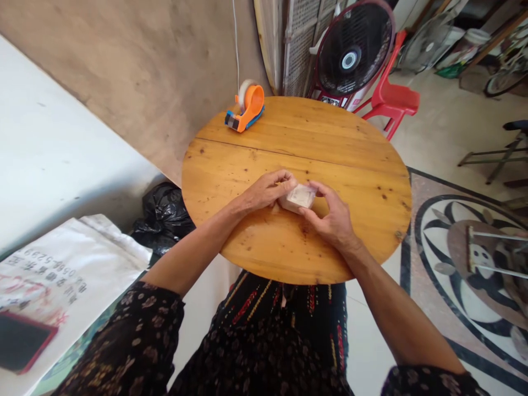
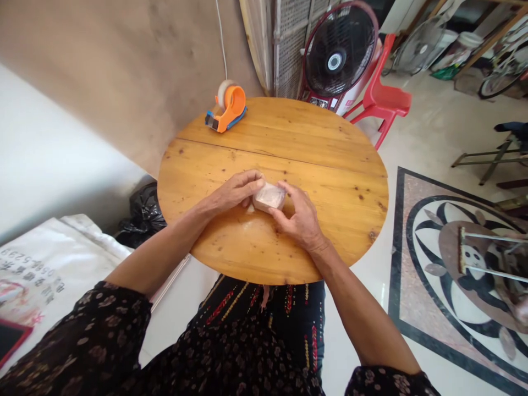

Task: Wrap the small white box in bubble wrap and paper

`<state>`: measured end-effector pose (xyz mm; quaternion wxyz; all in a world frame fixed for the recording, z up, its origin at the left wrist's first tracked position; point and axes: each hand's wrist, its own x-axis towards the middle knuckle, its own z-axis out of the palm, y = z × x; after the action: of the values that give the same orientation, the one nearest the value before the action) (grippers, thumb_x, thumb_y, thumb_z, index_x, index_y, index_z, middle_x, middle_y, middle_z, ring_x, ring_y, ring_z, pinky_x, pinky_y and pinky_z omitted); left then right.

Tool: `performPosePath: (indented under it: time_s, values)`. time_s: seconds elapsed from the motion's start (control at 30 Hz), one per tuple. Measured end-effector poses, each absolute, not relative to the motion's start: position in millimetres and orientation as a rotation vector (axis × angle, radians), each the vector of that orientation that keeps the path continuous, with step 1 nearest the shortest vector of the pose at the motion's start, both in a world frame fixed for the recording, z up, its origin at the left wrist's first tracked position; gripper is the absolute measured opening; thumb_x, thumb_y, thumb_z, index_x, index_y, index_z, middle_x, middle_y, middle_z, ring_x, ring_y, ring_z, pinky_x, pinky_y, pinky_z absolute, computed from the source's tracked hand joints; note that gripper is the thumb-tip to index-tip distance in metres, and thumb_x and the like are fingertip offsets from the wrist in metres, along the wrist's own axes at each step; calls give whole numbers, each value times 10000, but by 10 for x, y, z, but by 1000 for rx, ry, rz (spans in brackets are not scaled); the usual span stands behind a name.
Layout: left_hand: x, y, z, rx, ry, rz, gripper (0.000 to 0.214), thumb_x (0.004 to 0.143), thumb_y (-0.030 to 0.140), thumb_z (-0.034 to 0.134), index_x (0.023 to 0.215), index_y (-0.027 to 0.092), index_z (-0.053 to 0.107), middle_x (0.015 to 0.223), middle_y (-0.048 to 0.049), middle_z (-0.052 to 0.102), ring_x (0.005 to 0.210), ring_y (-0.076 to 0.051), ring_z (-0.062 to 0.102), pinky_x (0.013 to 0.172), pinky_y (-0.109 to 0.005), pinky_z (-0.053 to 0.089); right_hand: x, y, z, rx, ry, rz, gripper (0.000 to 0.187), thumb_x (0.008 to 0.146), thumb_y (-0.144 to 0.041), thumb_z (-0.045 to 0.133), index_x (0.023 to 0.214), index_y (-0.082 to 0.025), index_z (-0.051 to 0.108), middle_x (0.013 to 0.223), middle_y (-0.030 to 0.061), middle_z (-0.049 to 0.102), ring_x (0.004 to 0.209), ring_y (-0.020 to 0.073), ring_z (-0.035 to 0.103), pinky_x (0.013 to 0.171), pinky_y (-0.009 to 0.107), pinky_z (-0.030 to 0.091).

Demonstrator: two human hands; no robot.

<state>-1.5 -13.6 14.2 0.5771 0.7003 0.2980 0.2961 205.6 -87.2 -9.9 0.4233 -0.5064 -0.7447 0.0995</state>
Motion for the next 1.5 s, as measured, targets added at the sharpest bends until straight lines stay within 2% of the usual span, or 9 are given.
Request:
performPosePath:
  time_s: [0.07,0.17,0.27,0.4,0.67,0.87,1.1,1.23,1.5]
  values:
    - [-29,-135,149,1712,658,686,430,950,571,483,928,153,584,799,-28,621,653,-113,578,565,-221,422,2075,-855,-99,-1311,-1729,434,546,808,-435,729,1293,-226,591,1242,112,695,1076,276,671,971,478,544]
    - [-39,-117,129,1800,662,616,498,872,592,603,1108,154,626,1008,-62,673,852,-163,610,703,-251,463,2108,-804,-119,-1314,-1531,729,573,772,-486,759,1252,-208,612,1174,106,717,1014,254,691,937,448,564]
    - [-25,-93,101,1881,707,548,541,805,574,685,1150,159,645,994,-53,679,848,-173,595,712,-260,452,2132,-761,-137,-1295,-1407,937,603,744,-511,783,1233,-197,621,1099,100,734,976,247,699,909,435,576]
    - [13,-96,90,1885,680,539,472,829,540,655,1077,138,660,979,-55,678,836,-168,595,734,-269,463,2139,-747,-146,-1290,-1372,1022,625,744,-536,782,1245,-198,625,1078,100,737,1006,259,695,932,452,566]
    - [51,-119,40,1778,734,557,795,787,508,699,1445,132,461,1372,-139,606,1226,-285,590,1052,-414,463,2125,-785,-176,-1260,-1529,950,691,879,-579,639,1447,-219,482,1281,120,682,1167,274,656,1045,463,507]
    - [55,-90,-66,1807,661,620,837,805,530,702,1493,147,420,1488,-169,515,1358,-321,505,1133,-471,402,2125,-824,-192,-1313,-1738,625,669,943,-525,564,1510,-208,406,1316,133,670,1211,298,631,1088,528,454]
    - [73,-77,-105,1810,613,644,840,824,487,709,1523,165,371,1473,-166,529,1337,-307,527,1129,-453,410,2115,-835,-189,-1406,-1918,330,613,997,-500,427,1529,-200,377,1357,145,643,1270,340,574,1080,597,407]
    - [79,-88,-86,1806,621,623,838,829,479,695,1526,159,359,1452,-156,547,1302,-300,548,1107,-441,432,2114,-840,-152,-1374,-1922,305,600,987,-473,462,1512,-196,382,1350,147,646,1280,329,574,1090,595,389]
    - [75,-107,-41,1791,619,601,879,810,457,711,1537,136,337,1387,-149,587,1197,-277,602,1038,-394,478,2116,-861,-72,-1264,-1762,378,387,944,-416,559,1283,-231,594,1234,107,707,1118,267,669,1003,493,500]
